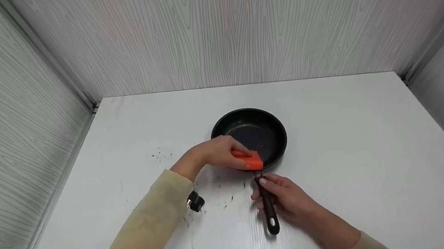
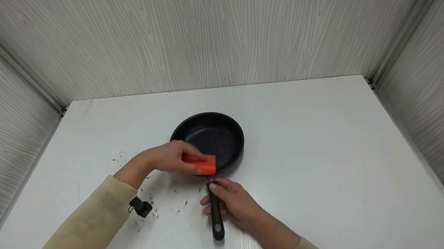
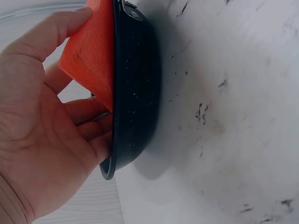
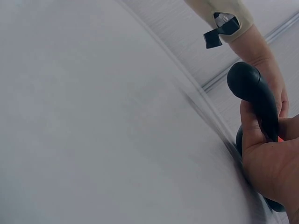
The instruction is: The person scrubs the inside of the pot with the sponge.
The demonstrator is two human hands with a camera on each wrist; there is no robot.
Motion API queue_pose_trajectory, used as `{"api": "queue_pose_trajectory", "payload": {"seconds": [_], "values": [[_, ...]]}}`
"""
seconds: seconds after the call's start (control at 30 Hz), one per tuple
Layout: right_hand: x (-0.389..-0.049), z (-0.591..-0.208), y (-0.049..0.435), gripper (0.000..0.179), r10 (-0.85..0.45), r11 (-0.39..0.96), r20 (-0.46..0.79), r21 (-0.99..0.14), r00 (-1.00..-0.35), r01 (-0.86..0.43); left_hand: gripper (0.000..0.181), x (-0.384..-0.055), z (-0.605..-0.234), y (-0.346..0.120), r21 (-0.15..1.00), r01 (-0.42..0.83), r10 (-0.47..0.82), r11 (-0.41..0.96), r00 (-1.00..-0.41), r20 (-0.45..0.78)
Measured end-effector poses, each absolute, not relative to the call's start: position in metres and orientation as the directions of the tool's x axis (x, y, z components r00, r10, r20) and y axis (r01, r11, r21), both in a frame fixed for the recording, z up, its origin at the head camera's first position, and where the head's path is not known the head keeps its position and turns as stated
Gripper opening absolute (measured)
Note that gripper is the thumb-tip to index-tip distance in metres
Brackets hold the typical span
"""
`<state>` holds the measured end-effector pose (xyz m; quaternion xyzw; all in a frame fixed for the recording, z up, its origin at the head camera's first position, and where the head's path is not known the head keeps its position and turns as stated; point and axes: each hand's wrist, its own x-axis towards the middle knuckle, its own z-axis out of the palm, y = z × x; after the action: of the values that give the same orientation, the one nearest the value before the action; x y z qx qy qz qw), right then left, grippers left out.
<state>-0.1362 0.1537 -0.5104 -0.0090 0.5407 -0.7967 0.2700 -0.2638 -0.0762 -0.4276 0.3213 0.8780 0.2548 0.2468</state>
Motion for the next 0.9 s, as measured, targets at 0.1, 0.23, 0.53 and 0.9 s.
{"api": "queue_pose_trajectory", "payload": {"seconds": [0.1, 0.23, 0.53, 0.9], "values": [[-0.136, -0.511, 0.153, 0.044, -0.435, -0.268, -0.282, -0.866, -0.855, 0.422, 0.049, -0.264, -0.431, -0.075, 0.636, 0.432, 0.704, 0.640, -0.661, -0.259], [-0.136, -0.512, 0.152, 0.041, -0.444, -0.267, -0.270, -0.870, -0.854, 0.414, 0.048, -0.264, -0.436, -0.072, 0.671, 0.425, 0.722, 0.607, -0.648, -0.242], [-0.137, -0.514, 0.153, 0.039, -0.457, -0.265, -0.248, -0.879, -0.854, 0.397, 0.047, -0.264, -0.441, -0.067, 0.693, 0.430, 0.734, 0.579, -0.645, -0.212], [-0.137, -0.515, 0.153, 0.038, -0.463, -0.237, -0.241, -0.894, -0.853, 0.381, 0.048, -0.262, -0.448, -0.059, 0.730, 0.405, 0.730, 0.551, -0.658, -0.186]]}}
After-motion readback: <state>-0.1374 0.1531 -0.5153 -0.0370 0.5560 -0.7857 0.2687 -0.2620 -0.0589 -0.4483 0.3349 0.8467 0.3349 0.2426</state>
